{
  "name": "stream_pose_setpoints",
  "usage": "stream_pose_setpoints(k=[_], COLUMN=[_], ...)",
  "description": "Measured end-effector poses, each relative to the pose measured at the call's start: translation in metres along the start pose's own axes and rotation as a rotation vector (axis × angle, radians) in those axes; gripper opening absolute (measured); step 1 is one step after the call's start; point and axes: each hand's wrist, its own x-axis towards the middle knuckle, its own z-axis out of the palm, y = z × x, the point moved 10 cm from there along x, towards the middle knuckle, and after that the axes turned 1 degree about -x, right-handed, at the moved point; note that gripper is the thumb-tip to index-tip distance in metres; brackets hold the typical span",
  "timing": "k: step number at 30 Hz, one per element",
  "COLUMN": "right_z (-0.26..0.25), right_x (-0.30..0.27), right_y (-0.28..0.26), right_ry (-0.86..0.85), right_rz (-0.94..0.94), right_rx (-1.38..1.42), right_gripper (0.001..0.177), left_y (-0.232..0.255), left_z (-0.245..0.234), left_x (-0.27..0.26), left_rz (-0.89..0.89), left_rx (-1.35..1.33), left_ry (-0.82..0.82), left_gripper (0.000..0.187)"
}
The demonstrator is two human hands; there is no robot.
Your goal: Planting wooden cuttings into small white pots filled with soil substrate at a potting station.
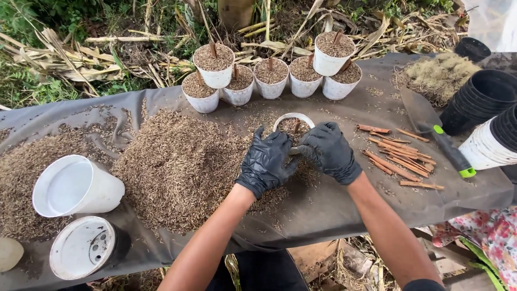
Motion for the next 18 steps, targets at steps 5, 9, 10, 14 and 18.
stream_pose_setpoints(k=[5,9,10,14,18], right_z=[-0.018,-0.016,-0.019,-0.013,-0.007], right_x=[0.008,0.009,0.007,0.008,0.004], right_y=[-0.012,-0.009,-0.009,-0.005,0.000], right_ry=[0.046,0.082,0.081,0.061,0.053], right_rz=[0.018,-0.029,-0.018,0.035,0.059], right_rx=[0.081,0.006,-0.007,0.000,-0.043], right_gripper=[0.028,0.023,0.023,0.038,0.043], left_y=[0.002,-0.001,0.002,-0.009,-0.010], left_z=[-0.003,0.003,0.006,0.020,0.024], left_x=[-0.002,-0.001,0.000,-0.002,0.000], left_rz=[-0.042,-0.022,-0.008,-0.022,-0.009], left_rx=[-0.075,-0.041,-0.052,0.039,0.080], left_ry=[0.068,0.042,0.040,-0.021,-0.029], left_gripper=[0.057,0.048,0.048,0.054,0.051])
